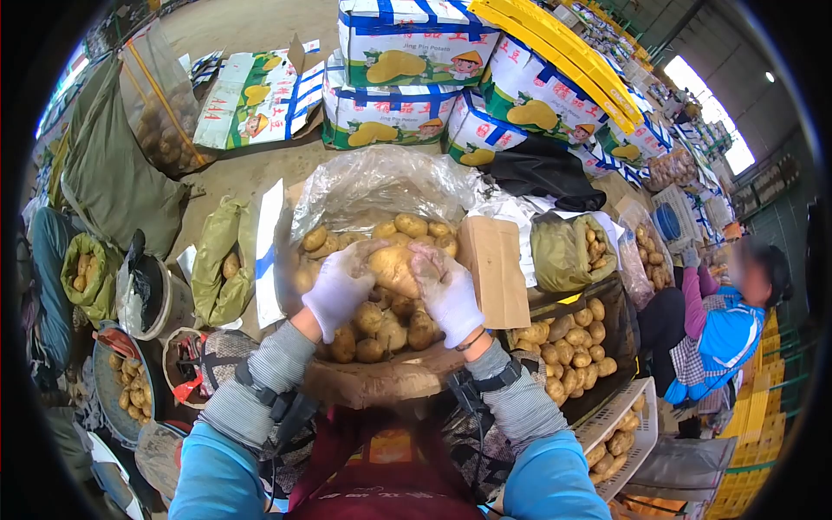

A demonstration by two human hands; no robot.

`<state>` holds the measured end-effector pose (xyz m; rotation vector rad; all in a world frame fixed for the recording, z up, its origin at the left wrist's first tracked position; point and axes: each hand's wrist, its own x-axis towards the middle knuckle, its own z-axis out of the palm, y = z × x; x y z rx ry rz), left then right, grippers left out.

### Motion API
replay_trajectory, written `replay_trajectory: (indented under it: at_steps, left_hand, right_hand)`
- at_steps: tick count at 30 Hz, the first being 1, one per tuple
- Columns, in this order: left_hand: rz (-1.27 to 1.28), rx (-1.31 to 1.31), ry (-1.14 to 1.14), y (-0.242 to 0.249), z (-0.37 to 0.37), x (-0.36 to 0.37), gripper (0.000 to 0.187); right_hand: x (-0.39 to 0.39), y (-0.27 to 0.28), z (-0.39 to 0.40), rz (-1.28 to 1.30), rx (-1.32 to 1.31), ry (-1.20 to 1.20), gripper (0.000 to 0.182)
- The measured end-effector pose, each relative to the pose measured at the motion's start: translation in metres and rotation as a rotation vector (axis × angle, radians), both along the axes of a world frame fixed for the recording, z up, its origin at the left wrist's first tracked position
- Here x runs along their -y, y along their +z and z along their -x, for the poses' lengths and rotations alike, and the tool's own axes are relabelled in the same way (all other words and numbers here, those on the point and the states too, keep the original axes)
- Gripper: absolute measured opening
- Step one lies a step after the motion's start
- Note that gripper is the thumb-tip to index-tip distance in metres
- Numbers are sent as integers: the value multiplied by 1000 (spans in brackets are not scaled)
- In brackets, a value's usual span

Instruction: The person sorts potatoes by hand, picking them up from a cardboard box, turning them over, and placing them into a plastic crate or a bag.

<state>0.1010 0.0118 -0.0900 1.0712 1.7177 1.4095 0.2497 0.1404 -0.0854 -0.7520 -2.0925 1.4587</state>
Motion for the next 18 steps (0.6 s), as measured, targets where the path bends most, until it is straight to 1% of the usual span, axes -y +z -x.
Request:
replay_trajectory:
  at_steps: [2,4,6,8,10,11,13,14,16,17,18]
  left_hand:
    - [-83,346,45,-6,-2,-2,50]
    - [-100,409,18,7,-4,-2,48]
    - [-92,455,-35,22,-7,2,44]
    - [-66,480,-110,32,-8,8,42]
    - [8,499,-16,18,-2,4,39]
    - [45,507,32,13,0,2,37]
    - [91,485,35,11,-2,3,40]
    - [113,469,31,12,-3,2,41]
    - [60,546,16,9,-1,4,40]
    - [33,587,6,7,0,5,40]
    - [17,590,27,4,0,4,34]
  right_hand:
    - [-4,13,-3,327,81,19,48]
    - [-15,35,-7,772,205,48,60]
    - [-15,26,-13,806,144,94,70]
    - [-16,21,-15,891,98,136,75]
    - [-17,18,-12,1031,71,176,75]
    - [-18,12,-9,1030,27,183,72]
    - [-20,-4,-6,1031,-66,187,66]
    - [-21,-4,-6,1034,-49,210,65]
    - [-25,-4,-7,1037,-14,252,62]
    - [-28,-11,-8,1079,-81,231,60]
    - [-31,-21,-10,1118,-150,207,58]
